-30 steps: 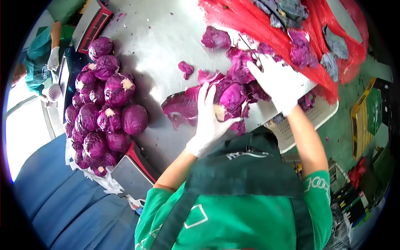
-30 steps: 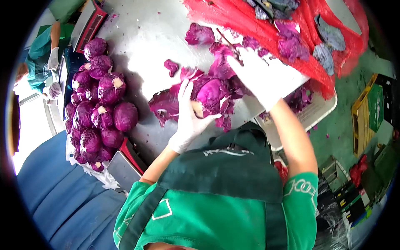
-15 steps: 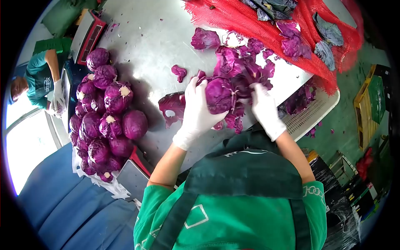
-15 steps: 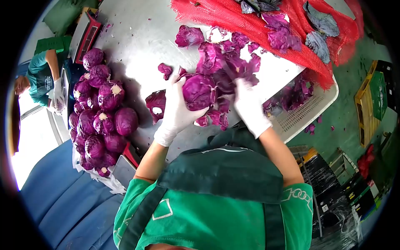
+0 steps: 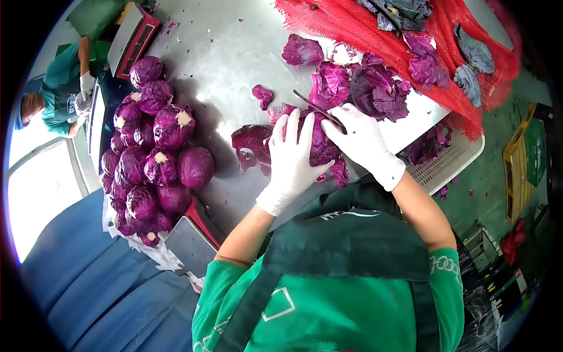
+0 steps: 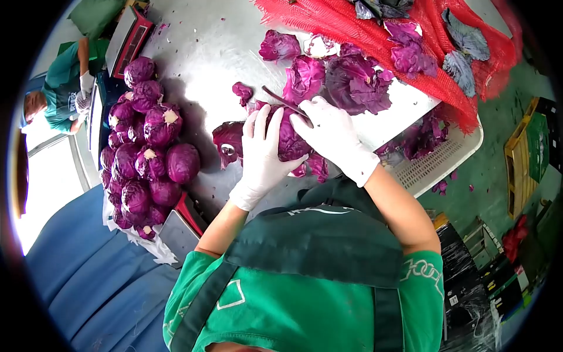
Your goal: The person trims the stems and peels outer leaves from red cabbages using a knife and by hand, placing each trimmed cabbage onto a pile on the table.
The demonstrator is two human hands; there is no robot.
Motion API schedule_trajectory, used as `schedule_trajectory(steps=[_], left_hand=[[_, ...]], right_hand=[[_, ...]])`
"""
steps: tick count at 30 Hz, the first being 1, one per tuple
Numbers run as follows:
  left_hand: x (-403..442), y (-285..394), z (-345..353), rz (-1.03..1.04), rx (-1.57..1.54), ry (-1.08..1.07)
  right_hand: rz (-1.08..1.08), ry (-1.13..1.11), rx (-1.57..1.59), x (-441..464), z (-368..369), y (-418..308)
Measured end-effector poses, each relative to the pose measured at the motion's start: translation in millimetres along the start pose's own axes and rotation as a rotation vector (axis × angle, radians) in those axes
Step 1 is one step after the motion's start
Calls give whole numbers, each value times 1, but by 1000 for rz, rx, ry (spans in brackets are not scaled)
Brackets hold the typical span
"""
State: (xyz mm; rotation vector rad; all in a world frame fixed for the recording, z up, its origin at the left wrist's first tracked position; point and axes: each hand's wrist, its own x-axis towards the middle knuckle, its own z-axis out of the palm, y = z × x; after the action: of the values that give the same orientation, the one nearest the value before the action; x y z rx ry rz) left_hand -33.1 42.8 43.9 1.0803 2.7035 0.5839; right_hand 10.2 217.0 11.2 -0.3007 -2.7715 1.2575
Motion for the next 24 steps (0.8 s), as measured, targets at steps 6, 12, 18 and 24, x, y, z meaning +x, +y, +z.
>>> schedule_trajectory(steps=[6,12,18,24], left_hand=[[-1,-8,3,16,6,33],[0,-10,11,-12,-78,71],[0,-8,7,11,-116,-5],[1,-5,10,29,-114,17]], right_hand=[[49,69,-99,-2,-4,70],[271,-144,218,-20,-2,2],[255,-185,236,-23,-7,3],[191,-118,67,-16,-4,6]])
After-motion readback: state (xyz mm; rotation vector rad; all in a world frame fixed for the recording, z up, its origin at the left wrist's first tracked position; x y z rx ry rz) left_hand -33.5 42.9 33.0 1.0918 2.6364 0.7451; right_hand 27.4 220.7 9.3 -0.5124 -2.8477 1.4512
